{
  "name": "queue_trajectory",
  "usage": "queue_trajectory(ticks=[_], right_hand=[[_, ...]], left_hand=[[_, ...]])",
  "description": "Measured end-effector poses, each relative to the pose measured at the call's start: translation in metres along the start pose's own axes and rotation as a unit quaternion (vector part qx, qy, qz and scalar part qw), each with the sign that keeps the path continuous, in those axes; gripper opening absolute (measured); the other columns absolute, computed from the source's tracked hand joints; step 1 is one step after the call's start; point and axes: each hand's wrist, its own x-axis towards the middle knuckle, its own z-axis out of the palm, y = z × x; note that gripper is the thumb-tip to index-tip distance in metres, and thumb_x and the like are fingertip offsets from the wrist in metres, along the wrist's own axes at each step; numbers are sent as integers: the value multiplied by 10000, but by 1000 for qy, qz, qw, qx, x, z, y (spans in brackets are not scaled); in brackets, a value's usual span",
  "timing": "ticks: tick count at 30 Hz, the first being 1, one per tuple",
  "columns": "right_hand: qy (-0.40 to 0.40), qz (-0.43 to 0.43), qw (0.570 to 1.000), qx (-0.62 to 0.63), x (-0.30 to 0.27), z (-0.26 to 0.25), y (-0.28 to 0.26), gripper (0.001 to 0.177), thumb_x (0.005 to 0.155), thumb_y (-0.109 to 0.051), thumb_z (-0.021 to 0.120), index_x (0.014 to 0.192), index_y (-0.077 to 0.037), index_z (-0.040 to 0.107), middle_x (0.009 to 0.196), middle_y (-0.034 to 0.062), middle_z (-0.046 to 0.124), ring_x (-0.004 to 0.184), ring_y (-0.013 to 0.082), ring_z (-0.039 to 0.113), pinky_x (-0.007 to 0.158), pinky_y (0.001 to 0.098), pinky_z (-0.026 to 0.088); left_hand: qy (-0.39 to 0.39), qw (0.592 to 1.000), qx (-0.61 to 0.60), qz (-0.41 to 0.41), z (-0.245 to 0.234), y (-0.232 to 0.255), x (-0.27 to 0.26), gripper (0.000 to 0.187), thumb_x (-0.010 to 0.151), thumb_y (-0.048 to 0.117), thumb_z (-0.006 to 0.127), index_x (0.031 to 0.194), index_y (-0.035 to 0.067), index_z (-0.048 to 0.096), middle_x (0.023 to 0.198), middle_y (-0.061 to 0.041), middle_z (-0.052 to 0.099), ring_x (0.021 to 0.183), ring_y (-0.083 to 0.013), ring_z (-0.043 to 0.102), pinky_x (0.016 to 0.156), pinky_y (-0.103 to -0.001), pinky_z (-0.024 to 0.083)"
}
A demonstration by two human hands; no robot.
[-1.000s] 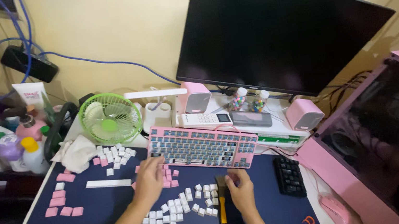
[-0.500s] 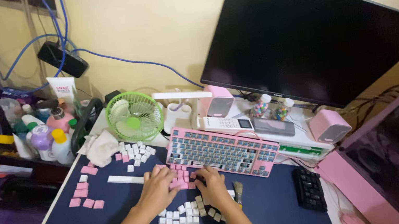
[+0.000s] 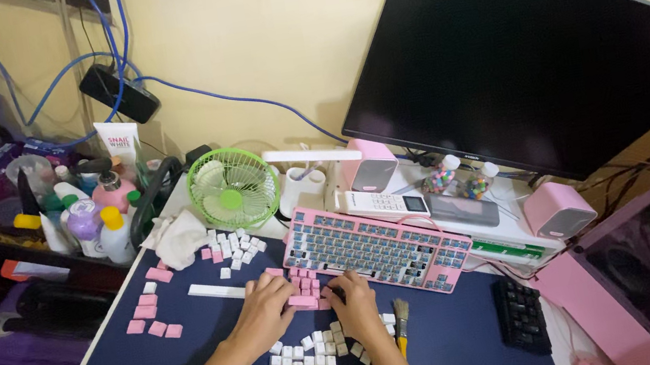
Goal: The person assembles a mechanical keyboard by inserting black keycaps into the switch plate one by one. The person handles the keycaps and the keyboard plate directly with their hands, placing each keycap into its corresponding switch position.
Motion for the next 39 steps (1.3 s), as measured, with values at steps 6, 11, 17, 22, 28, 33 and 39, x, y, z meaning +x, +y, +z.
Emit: queue_trajectory(ticks=[6, 11, 17, 22, 28, 33, 39], right_hand=[[35, -49, 998, -25, -12, -15, -23, 223, 826, -188, 757, 1035, -116, 728, 1143, 67, 645, 1135, 311, 563, 897, 494, 356], [51, -91, 994, -29, -23, -25, -39, 205, 799, -111, 753, 1003, -99, 728, 1089, 61, 679, 1092, 292, 593, 861, 486, 369], [-20, -6, 965, 262, -22, -3, -19, 178, 878, -62, 769, 1048, -34, 721, 881, 50, 723, 785, 132, 663, 716, 285, 544], [-19, 77, 895, 439, -24, 9, -9, 199, 896, -21, 736, 1075, 35, 670, 862, 74, 721, 726, 145, 690, 677, 284, 563], [-2, 91, 857, 508, -27, 1, -16, 325, 891, 17, 710, 1202, 42, 619, 857, 126, 741, 726, 191, 732, 683, 326, 607], [-13, 101, 873, 478, -32, -12, -22, 496, 889, 32, 654, 1369, -39, 547, 872, 121, 733, 764, 177, 743, 717, 320, 614], [-21, 30, 894, 446, -29, -8, -5, 423, 908, 85, 635, 1319, -14, 635, 1006, 43, 725, 886, 119, 691, 801, 286, 579]], left_hand=[[54, 988, -146, 10, 3, 0, -1, 278, 733, -29, 765, 986, 20, 660, 959, -105, 602, 904, -302, 620, 762, -383, 514], [25, 964, -257, -56, 16, -7, 1, 256, 755, -66, 730, 990, 22, 678, 931, -77, 636, 803, -207, 676, 719, -320, 549], [-4, 936, -329, -124, 24, -5, 5, 315, 779, -64, 736, 1080, 28, 754, 951, -52, 682, 790, -145, 660, 703, -283, 546], [38, 816, -541, -201, 52, -3, 8, 317, 826, -17, 731, 1139, 13, 696, 957, -62, 742, 845, -115, 724, 775, -267, 593], [-16, 823, -520, -227, 64, 1, 5, 246, 898, 51, 706, 1130, -20, 748, 912, -79, 804, 791, -127, 741, 753, -277, 592], [-16, 855, -477, -203, 58, 7, 6, 257, 906, 87, 693, 1137, -11, 748, 940, -64, 814, 834, -109, 756, 766, -260, 600], [-26, 850, -468, -240, 56, 9, 13, 234, 908, 74, 740, 1115, -32, 762, 986, -80, 783, 849, -120, 730, 759, -278, 595]])
